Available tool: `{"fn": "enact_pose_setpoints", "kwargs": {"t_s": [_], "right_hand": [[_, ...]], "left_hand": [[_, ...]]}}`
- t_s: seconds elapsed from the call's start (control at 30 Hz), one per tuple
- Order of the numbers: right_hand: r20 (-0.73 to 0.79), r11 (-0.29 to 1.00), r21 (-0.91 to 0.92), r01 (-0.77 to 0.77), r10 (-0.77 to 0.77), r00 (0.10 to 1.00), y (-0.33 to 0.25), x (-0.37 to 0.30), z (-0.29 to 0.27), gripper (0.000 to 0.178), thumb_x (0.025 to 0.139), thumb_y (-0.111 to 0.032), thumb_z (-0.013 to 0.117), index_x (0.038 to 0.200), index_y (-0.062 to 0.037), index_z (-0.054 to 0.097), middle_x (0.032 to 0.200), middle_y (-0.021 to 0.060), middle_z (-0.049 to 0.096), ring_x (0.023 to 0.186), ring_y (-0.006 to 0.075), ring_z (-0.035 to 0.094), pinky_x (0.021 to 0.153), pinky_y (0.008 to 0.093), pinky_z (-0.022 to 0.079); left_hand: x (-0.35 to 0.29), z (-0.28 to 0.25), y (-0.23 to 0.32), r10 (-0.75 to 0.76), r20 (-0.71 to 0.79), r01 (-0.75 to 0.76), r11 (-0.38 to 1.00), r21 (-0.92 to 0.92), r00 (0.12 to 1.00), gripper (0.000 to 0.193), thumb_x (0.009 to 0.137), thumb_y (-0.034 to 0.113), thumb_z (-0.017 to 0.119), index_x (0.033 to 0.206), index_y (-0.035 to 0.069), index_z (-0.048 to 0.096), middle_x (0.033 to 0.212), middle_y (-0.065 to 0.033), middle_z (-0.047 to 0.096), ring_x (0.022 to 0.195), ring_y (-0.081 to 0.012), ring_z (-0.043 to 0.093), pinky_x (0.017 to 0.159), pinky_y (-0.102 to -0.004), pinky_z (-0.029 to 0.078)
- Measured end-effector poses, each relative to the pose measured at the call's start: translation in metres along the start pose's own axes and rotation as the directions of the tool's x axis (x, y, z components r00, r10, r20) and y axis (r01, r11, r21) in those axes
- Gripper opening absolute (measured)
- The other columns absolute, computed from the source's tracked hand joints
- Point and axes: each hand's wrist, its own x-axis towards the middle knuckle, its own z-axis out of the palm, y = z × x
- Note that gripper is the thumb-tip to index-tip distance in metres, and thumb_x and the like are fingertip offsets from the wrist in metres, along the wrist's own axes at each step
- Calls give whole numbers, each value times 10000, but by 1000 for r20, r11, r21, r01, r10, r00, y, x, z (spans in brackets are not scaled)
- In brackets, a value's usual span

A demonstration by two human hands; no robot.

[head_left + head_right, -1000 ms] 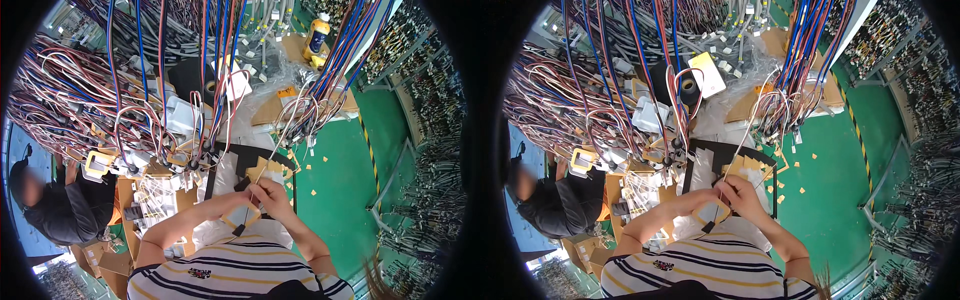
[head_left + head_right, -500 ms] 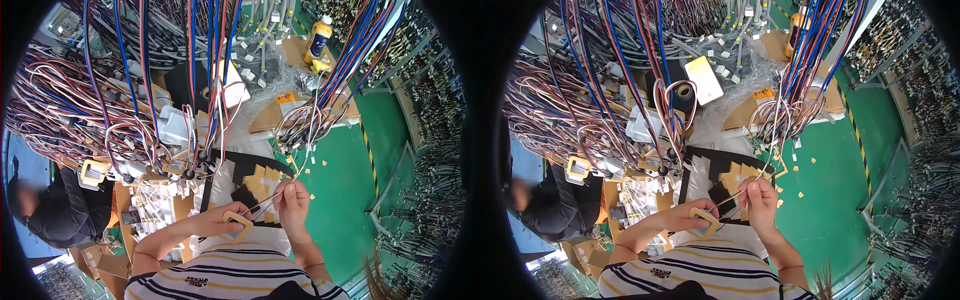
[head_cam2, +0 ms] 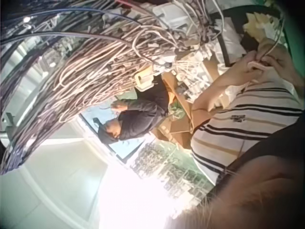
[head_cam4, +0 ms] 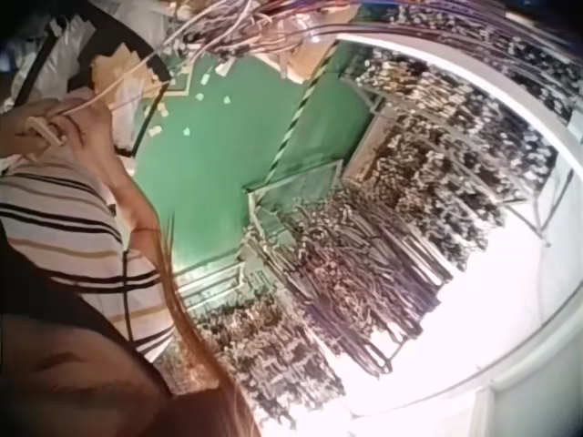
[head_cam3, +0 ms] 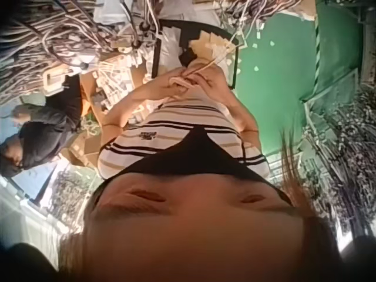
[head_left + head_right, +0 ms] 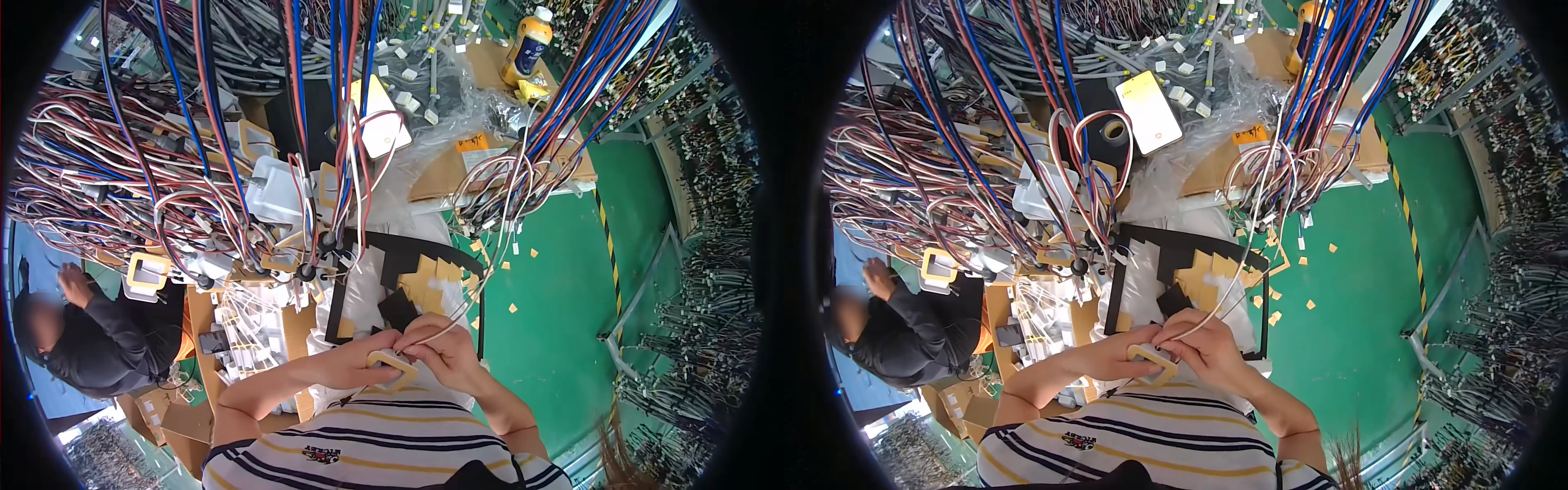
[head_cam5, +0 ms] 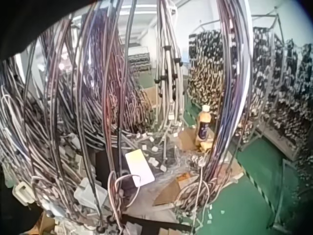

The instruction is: Assembling electronic components and wiring them together at a production station.

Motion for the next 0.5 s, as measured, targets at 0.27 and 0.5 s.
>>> {"fn": "enact_pose_setpoints", "kwargs": {"t_s": [0.27, 0.5], "right_hand": [[-34, 975, -96, 202, -206, 978, 0, -15, 3, 106, 805, 22, 593, 888, 37, 658, 880, 142, 642, 733, 218, 612, 662, 304, 498], [-77, 975, 2, 221, -221, 972, -1, -18, 1, 136, 830, 31, 515, 863, 71, 641, 834, 150, 645, 658, 193, 597, 561, 267, 478]], "left_hand": [[-11, 13, 15, -102, 31, 104, 991, -85, 994, 341, 892, 153, 582, 1177, 41, 433, 1061, -57, 498, 1004, -107, 457, 868, -252, 373], [-7, 15, 31, -99, 71, 98, 995, 11, 993, 392, 811, 155, 664, 1127, 53, 457, 1063, -67, 514, 990, -145, 496, 857, -275, 393]]}}
